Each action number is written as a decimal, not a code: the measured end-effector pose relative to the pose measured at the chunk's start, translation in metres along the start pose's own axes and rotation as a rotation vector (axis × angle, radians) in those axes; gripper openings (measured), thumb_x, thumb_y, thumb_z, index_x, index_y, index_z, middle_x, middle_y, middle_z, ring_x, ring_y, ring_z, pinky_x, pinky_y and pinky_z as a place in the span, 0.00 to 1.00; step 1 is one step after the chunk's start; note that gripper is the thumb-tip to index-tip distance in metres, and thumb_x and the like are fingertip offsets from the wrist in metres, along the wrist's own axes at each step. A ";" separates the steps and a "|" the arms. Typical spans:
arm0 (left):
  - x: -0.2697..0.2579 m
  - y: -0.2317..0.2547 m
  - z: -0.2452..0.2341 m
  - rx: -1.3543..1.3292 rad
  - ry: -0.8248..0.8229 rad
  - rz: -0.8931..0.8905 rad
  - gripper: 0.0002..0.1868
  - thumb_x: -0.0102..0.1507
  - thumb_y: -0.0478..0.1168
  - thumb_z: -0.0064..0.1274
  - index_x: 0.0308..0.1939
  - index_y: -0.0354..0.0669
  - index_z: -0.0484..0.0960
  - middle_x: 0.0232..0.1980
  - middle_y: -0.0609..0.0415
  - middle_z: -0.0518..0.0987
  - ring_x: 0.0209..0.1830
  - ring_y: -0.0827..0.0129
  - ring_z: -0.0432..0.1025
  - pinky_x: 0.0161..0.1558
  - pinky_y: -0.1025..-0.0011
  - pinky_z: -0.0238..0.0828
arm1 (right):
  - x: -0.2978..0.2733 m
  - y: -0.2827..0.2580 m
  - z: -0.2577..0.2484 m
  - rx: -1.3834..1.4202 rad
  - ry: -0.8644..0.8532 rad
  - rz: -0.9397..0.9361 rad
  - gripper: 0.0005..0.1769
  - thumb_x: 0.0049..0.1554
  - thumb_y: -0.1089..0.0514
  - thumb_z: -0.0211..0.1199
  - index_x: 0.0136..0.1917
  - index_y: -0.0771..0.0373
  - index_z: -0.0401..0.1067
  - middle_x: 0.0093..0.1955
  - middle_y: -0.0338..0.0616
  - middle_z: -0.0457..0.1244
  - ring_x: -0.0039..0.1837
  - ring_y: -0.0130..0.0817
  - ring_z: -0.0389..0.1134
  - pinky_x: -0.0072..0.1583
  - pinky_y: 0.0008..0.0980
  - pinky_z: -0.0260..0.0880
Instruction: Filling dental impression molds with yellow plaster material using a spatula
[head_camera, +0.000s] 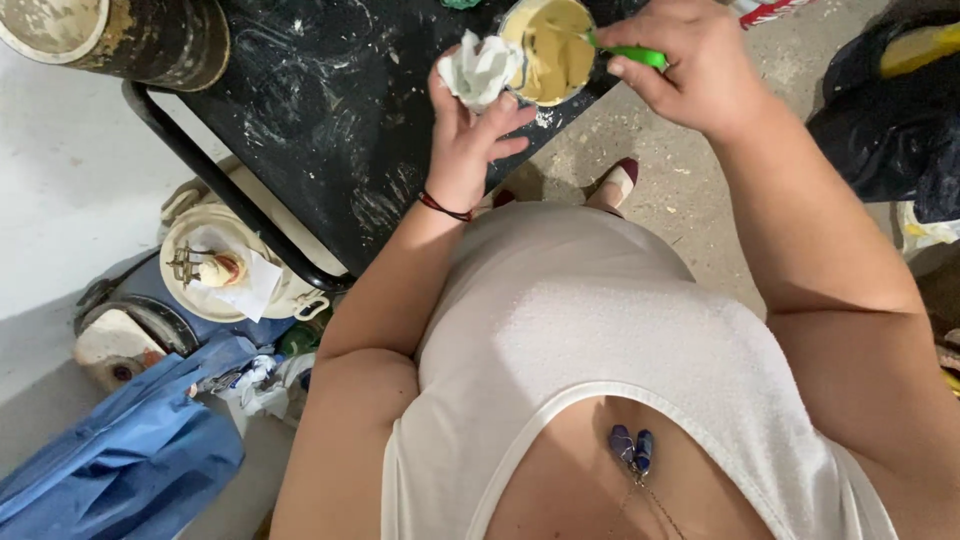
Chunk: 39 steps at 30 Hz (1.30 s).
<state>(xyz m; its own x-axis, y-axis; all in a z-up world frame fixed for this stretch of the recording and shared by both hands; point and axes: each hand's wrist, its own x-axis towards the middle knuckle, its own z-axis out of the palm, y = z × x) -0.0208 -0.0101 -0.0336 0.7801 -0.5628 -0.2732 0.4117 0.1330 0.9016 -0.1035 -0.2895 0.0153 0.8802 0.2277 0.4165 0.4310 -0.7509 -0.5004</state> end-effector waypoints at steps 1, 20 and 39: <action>0.001 -0.005 0.002 -0.082 -0.024 -0.035 0.48 0.61 0.58 0.66 0.75 0.67 0.48 0.79 0.41 0.62 0.54 0.46 0.85 0.46 0.55 0.92 | -0.002 0.002 -0.002 -0.017 -0.051 0.006 0.17 0.78 0.54 0.60 0.65 0.69 0.81 0.46 0.53 0.66 0.48 0.51 0.68 0.51 0.45 0.64; 0.005 0.011 -0.004 -0.066 -0.086 -0.054 0.52 0.57 0.67 0.66 0.73 0.62 0.49 0.79 0.42 0.62 0.58 0.44 0.84 0.60 0.49 0.84 | -0.037 -0.047 0.050 1.216 0.477 1.007 0.12 0.68 0.51 0.59 0.55 0.62 0.72 0.41 0.39 0.68 0.38 0.27 0.68 0.40 0.24 0.70; 0.016 0.041 0.013 1.077 0.269 0.680 0.59 0.49 0.61 0.87 0.68 0.48 0.59 0.61 0.50 0.82 0.61 0.53 0.78 0.59 0.59 0.77 | 0.015 -0.103 0.002 0.211 0.491 0.100 0.11 0.71 0.60 0.64 0.54 0.74 0.75 0.45 0.60 0.71 0.42 0.45 0.73 0.42 0.38 0.72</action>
<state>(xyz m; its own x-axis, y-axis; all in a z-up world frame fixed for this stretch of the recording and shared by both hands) 0.0026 -0.0243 0.0028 0.8029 -0.4450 0.3967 -0.5855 -0.4635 0.6651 -0.1340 -0.2077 0.0718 0.7444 -0.1924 0.6394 0.4253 -0.6016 -0.6762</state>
